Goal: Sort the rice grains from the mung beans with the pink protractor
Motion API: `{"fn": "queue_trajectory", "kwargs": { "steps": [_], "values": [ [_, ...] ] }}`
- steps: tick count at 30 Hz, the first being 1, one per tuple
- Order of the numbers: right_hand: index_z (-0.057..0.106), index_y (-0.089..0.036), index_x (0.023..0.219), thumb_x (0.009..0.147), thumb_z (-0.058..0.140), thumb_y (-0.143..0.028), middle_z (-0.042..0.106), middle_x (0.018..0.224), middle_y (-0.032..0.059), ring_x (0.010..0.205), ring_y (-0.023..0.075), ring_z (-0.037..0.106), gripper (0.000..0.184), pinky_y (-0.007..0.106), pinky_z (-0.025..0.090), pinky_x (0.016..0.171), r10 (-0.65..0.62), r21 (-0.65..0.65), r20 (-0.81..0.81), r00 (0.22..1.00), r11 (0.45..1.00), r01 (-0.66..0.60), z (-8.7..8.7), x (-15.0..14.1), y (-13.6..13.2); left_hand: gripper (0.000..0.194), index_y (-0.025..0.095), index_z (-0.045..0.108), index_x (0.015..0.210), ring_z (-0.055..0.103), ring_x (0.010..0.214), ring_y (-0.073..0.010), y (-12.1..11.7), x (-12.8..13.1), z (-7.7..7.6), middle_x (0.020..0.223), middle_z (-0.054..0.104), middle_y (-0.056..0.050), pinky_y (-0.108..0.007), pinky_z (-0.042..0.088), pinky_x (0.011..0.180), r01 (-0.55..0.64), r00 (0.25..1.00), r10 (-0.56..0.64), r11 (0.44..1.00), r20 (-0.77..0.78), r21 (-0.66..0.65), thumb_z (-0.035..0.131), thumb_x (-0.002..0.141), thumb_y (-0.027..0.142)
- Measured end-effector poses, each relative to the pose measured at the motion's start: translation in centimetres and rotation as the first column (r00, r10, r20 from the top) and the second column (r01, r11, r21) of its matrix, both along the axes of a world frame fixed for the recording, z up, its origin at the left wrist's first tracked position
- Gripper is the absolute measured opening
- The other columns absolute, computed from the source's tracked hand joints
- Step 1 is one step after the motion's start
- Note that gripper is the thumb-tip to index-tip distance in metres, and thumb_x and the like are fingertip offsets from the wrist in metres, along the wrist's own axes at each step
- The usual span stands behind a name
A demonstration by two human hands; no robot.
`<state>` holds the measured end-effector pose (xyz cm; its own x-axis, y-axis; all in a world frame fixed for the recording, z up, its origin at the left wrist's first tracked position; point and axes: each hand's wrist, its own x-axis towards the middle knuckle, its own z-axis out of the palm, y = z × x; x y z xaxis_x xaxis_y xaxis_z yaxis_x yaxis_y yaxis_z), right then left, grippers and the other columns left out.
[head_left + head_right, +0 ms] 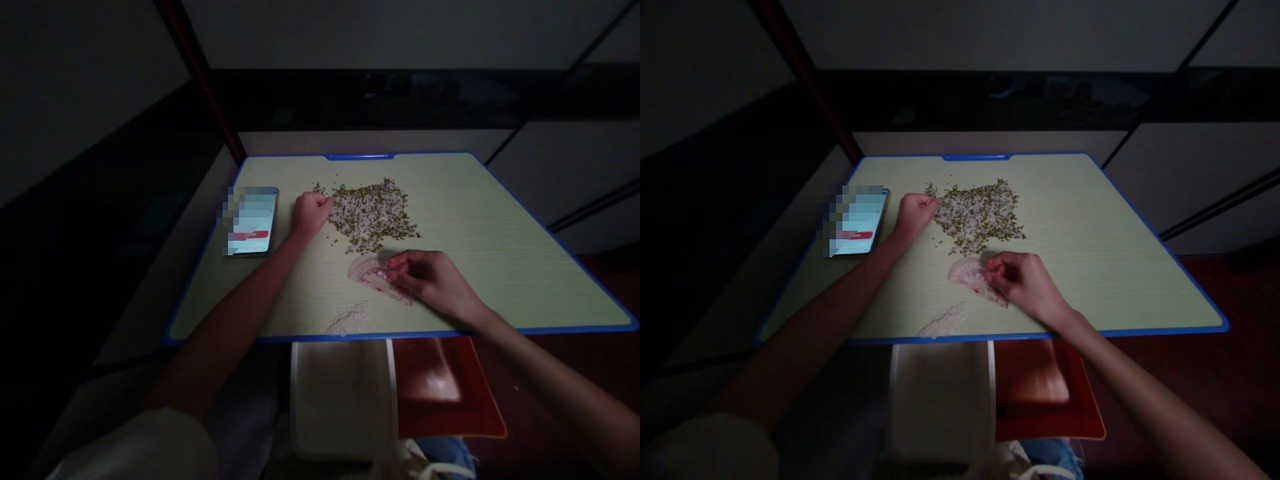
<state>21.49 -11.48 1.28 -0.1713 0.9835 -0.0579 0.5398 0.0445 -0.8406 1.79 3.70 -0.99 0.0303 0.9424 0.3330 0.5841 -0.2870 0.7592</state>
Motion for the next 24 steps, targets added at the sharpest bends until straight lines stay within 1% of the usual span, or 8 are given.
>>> {"fn": "queue_trajectory", "kwargs": {
  "steps": [4, 9, 16, 21, 24],
  "values": [
    [0.056, -0.013, 0.075, 0.072, 0.056, -0.028, 0.055, 0.059, 0.0016, 0.049, 0.01, 0.047, 0.015, 0.024, 0.038, 0.048, -0.024, -0.028, -0.028, 0.999, 0.999, 0.023, -0.1, -1.0, -0.7, 0.04, 0.02, 0.03, 0.038, 0.029, 0.045, -0.0086, 0.0, 0.0, 0.1, 0.04, 0.025, 0.005, -0.027, 0.021, 0.05, 0.001, 1.0, -0.001, 1.0, -0.002, -0.009, 0.05, 0.073, 0.025],
    [0.051, -0.016, 0.068, 0.07, 0.057, -0.027, 0.054, 0.055, 0.0004, 0.047, 0.0101, 0.048, 0.013, 0.023, 0.037, 0.046, -0.017, -0.056, -0.041, 0.999, 0.998, 0.014, -0.1, -2.1, -1.4, 0.04, 0.02, 0.032, 0.039, 0.029, 0.045, -0.009, -0.1, 0.0, 0.2, 0.04, 0.026, 0.005, -0.027, 0.023, 0.05, -0.002, 1.0, 0.002, 1.0, -0.013, -0.009, 0.05, 0.073, 0.026],
    [0.049, -0.017, 0.068, 0.069, 0.054, -0.02, 0.054, 0.054, -0.0002, 0.045, 0.0095, 0.049, 0.006, 0.023, 0.036, 0.045, 0.009, -0.064, -0.08, 0.997, 0.998, -0.014, -0.1, -3.3, -1.8, 0.04, 0.02, 0.033, 0.039, 0.028, 0.046, -0.0093, -0.2, 0.0, 0.2, 0.04, 0.027, 0.004, -0.027, 0.024, 0.051, -0.012, 0.999, 0.012, 1.0, -0.031, -0.018, 0.051, 0.074, 0.027],
    [0.048, -0.017, 0.068, 0.07, 0.054, -0.022, 0.055, 0.054, 0.0004, 0.046, 0.0096, 0.05, 0.008, 0.024, 0.036, 0.046, 0.032, -0.055, -0.071, 0.997, 0.998, -0.036, -0.1, -3.7, -1.7, 0.039, 0.02, 0.033, 0.04, 0.029, 0.046, -0.0096, -0.1, 0.0, 0.1, 0.041, 0.028, 0.004, -0.027, 0.025, 0.051, -0.005, 1.0, 0.005, 1.0, -0.023, -0.022, 0.05, 0.074, 0.027],
    [0.049, -0.016, 0.068, 0.072, 0.055, -0.024, 0.055, 0.054, 0.0002, 0.046, 0.0088, 0.049, 0.01, 0.024, 0.036, 0.046, 0.075, -0.042, -0.065, 0.995, 0.996, -0.077, -0.1, -3.8, -1.5, 0.039, 0.02, 0.033, 0.04, 0.031, 0.046, -0.0096, 0.0, 0.0, 0.1, 0.041, 0.028, 0.004, -0.027, 0.025, 0.051, 0.003, 1.0, -0.004, 1.0, -0.021, -0.024, 0.05, 0.074, 0.027]
  ]
}}
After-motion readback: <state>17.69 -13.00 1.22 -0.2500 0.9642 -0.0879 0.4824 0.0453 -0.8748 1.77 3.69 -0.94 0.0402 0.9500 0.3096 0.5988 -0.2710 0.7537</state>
